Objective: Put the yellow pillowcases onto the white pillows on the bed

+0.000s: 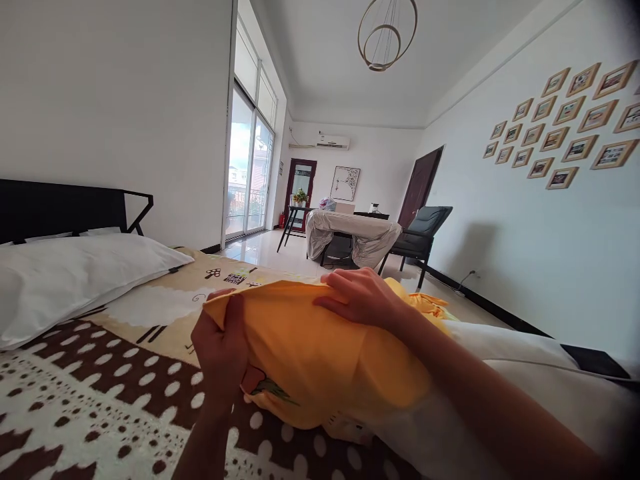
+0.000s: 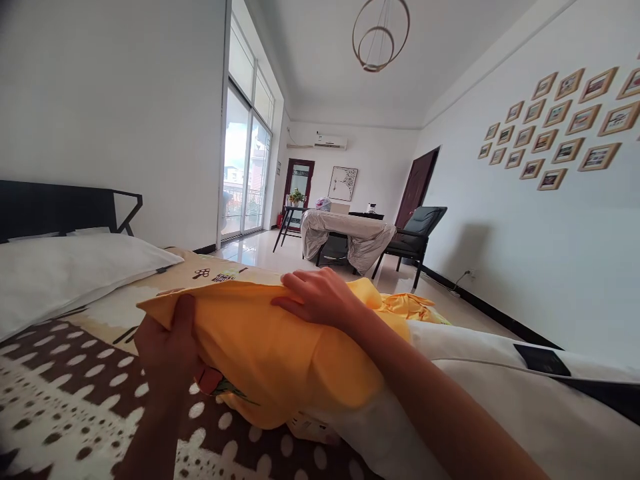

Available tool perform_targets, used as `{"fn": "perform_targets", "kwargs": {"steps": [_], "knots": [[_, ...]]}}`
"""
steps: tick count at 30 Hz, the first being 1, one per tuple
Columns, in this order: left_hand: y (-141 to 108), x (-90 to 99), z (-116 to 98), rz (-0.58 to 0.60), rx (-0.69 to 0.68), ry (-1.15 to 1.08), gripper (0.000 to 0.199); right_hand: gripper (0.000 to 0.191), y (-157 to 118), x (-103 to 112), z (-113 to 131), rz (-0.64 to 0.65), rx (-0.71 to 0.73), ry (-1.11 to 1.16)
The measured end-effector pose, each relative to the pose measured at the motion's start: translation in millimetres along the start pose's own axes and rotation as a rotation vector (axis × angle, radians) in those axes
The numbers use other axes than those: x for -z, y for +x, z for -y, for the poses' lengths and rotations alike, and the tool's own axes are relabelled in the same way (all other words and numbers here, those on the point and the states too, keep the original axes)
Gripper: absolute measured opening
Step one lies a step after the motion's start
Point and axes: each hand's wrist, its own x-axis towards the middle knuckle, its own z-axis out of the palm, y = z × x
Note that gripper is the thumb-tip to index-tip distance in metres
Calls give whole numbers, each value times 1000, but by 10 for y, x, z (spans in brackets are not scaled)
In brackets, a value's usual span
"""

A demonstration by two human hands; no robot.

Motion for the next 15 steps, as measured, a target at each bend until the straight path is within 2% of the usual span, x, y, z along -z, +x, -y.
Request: {"fn": "perform_targets", "kwargs": {"steps": [2,4,8,10,13,15], "knots": [[15,-18,9,11,-85,32,30,36,20,30,-25,137,-98,89],[19,-8,-20,59,-112,47,30,36,29,73,-39,264,-174,173],[-43,43,-157,110,-42,7,27,32,-42,121,-32,344,-128,317],[-81,61,-213,131,11,-27,28,27,-111,125,-23,458,-105,457],[-81,85,-206,87,40,-50,28,19,-207,137,20,642,-182,639],[-42,112,-142,63,66,-85,25,12,-245,160,104,649,-224,583]]}}
